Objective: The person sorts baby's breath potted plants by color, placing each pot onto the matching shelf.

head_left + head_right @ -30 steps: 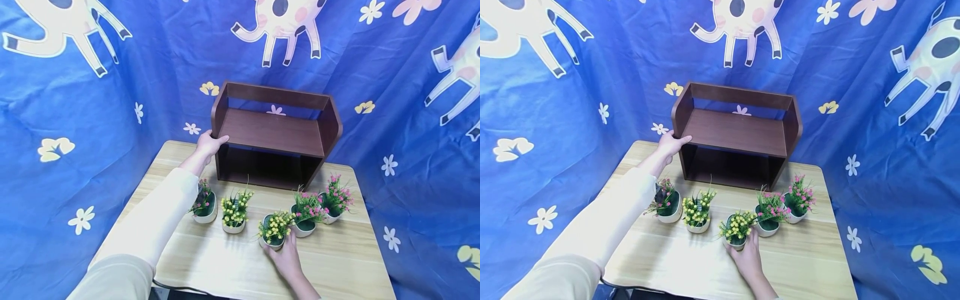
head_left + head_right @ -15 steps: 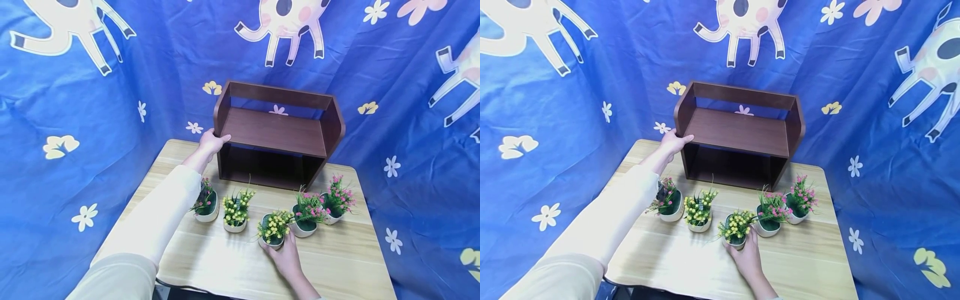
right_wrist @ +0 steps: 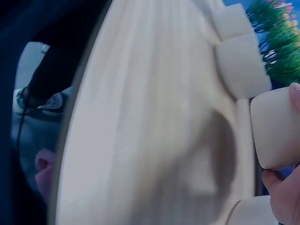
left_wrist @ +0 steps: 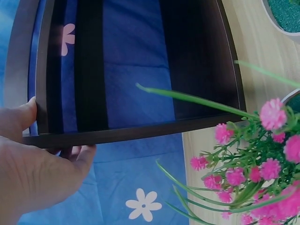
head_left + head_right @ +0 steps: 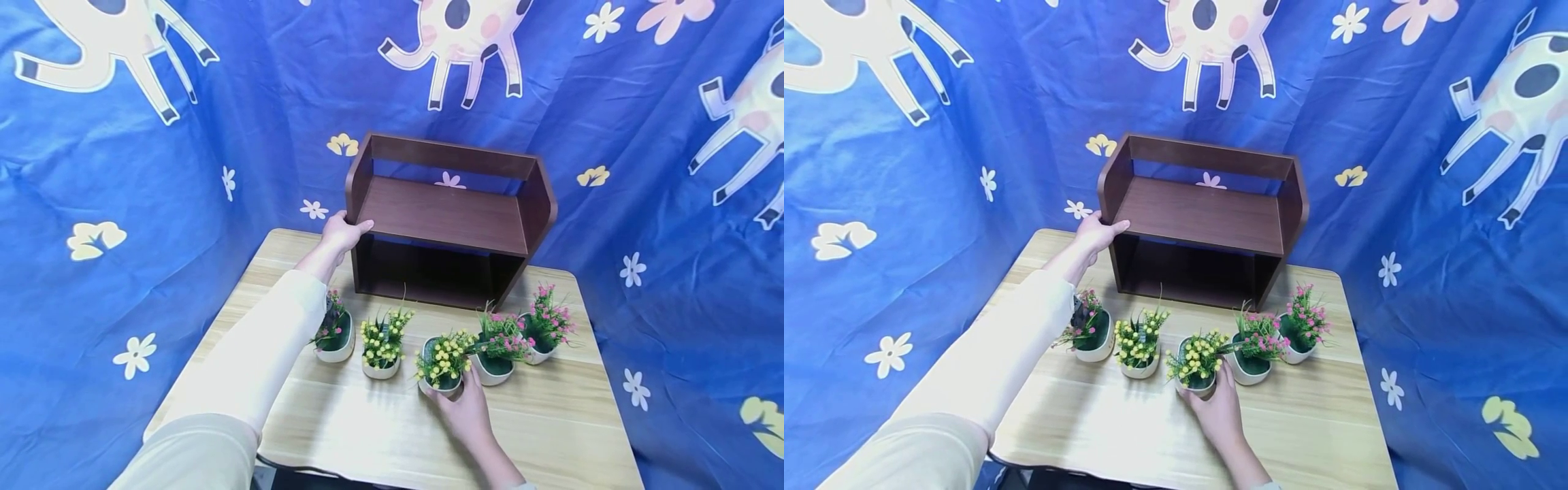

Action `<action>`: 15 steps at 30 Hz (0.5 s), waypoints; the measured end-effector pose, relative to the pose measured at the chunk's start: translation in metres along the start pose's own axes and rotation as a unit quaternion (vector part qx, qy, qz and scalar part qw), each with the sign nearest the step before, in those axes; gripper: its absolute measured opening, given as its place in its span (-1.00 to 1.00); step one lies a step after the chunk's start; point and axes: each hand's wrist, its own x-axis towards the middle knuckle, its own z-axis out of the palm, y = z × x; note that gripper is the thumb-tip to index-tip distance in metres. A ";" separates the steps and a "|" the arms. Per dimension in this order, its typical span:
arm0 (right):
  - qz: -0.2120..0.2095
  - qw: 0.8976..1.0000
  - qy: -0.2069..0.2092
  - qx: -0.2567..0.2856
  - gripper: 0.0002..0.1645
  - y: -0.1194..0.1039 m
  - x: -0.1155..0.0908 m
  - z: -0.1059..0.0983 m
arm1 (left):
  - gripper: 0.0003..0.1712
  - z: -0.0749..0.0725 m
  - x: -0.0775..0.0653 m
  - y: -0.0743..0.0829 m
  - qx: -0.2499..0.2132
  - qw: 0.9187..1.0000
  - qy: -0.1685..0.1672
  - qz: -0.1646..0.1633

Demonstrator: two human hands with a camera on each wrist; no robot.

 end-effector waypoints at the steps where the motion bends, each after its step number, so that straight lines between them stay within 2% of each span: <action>1: 0.000 1.000 0.001 0.003 0.21 -0.004 0.000 -0.002 | -0.22 0.000 0.000 0.000 -0.001 1.000 0.000 0.001; 10: -0.010 0.999 -0.005 0.051 0.25 -0.034 0.004 -0.018 | -0.17 -0.001 0.000 -0.001 0.009 1.000 -0.003 -0.002; 15: -0.010 0.999 -0.006 0.053 0.23 -0.049 0.005 -0.027 | -0.17 -0.001 0.001 -0.001 0.011 1.000 -0.002 -0.003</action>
